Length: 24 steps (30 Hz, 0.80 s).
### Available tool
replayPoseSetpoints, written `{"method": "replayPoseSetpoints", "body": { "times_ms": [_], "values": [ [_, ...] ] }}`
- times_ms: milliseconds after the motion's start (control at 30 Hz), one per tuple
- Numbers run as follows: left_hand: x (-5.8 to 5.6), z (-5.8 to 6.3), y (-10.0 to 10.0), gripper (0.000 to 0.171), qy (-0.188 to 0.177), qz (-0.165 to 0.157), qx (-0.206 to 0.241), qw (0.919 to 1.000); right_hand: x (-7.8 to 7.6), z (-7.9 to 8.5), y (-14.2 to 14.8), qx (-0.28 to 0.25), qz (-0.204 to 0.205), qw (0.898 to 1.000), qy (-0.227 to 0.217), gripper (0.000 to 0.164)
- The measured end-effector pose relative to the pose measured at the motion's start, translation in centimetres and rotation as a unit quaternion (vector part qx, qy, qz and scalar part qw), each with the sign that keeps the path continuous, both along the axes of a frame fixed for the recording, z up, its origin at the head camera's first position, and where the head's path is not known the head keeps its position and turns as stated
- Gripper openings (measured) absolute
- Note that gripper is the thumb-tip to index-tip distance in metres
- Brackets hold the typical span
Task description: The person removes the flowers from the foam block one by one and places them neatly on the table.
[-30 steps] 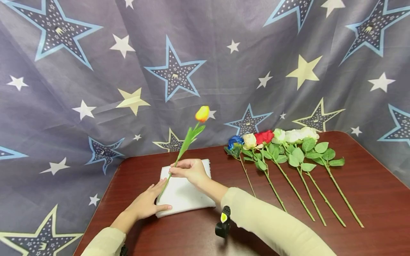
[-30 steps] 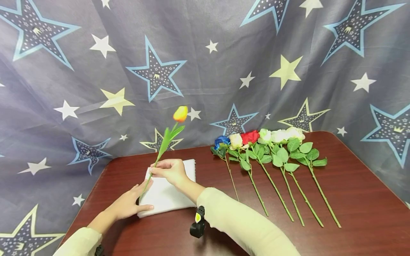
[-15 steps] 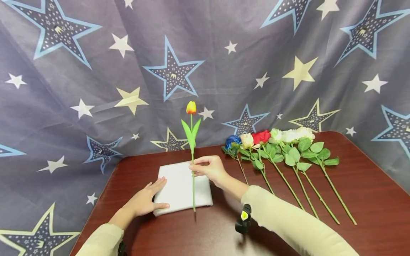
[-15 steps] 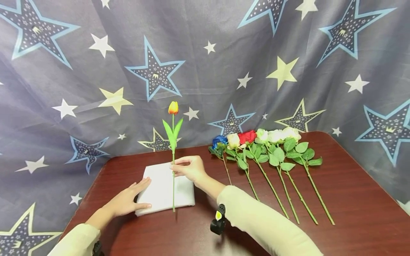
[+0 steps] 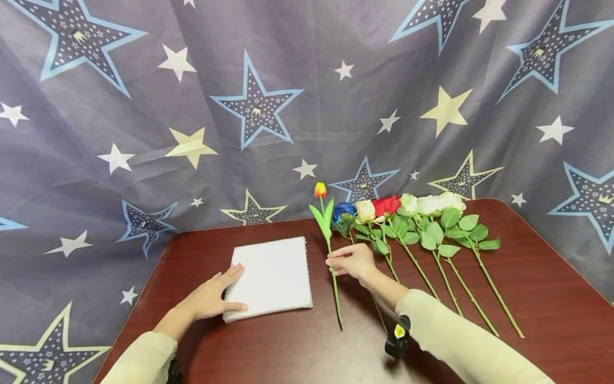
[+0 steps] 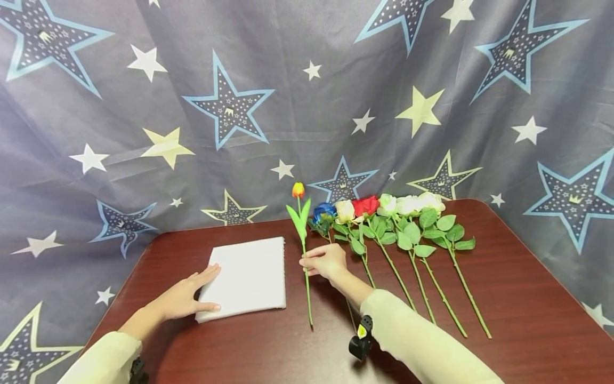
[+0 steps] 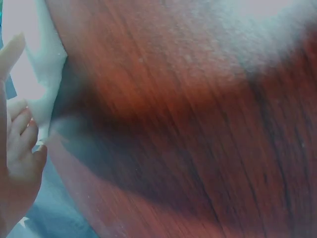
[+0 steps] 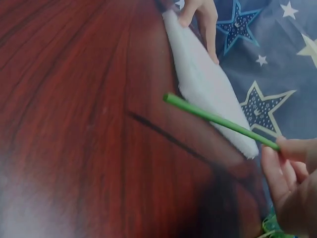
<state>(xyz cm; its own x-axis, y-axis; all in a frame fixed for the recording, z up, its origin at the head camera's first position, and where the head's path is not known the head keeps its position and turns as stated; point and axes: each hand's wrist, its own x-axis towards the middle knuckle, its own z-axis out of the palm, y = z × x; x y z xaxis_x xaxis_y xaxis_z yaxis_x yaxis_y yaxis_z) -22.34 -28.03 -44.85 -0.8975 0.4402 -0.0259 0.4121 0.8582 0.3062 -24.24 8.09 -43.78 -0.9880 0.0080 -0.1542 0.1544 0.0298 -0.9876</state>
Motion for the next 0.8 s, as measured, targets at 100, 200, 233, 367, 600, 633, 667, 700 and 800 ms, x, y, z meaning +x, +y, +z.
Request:
{"method": "replayPoseSetpoints", "body": {
  "times_ms": [100,200,233,367,600,633,667,700,800],
  "values": [
    [0.0,0.1,-0.2,0.101,-0.004,-0.003,0.000,1.0000,0.3,-0.4,0.5,0.027,-0.001,0.999,-0.030,0.024],
    [0.1,0.1,-0.4,0.101,-0.004,-0.001,0.001,1.0000,0.6,-0.6,0.8,0.059,0.004,0.997,-0.050,0.019],
    [0.1,0.0,-0.4,0.101,-0.004,0.000,0.001,1.0000,0.7,-0.7,0.8,0.066,0.008,0.996,-0.059,0.018],
    [0.2,-0.2,-0.7,0.100,-0.001,0.000,0.003,1.0000,1.1,-1.1,1.0,0.081,0.023,0.992,-0.092,0.018],
    [-0.2,0.2,-0.6,0.098,-0.001,-0.005,0.006,1.0000,0.5,-1.2,1.2,0.080,0.012,0.991,-0.110,0.020],
    [-0.3,0.3,-0.5,0.098,-0.002,-0.003,0.004,1.0000,0.4,-1.2,1.1,0.080,0.013,0.991,-0.108,0.020],
    [-0.3,0.5,-0.5,0.099,-0.003,-0.001,0.000,1.0000,0.3,-1.1,1.1,0.079,0.017,0.991,-0.103,0.021],
    [-0.3,0.7,-0.5,0.099,-0.002,-0.002,-0.004,1.0000,0.2,-1.1,1.0,0.077,0.019,0.992,-0.100,0.021],
    [-0.5,1.2,-0.3,0.100,-0.005,-0.004,-0.014,0.9999,0.2,-0.8,1.1,0.066,0.017,0.994,-0.091,0.023]
  ]
}}
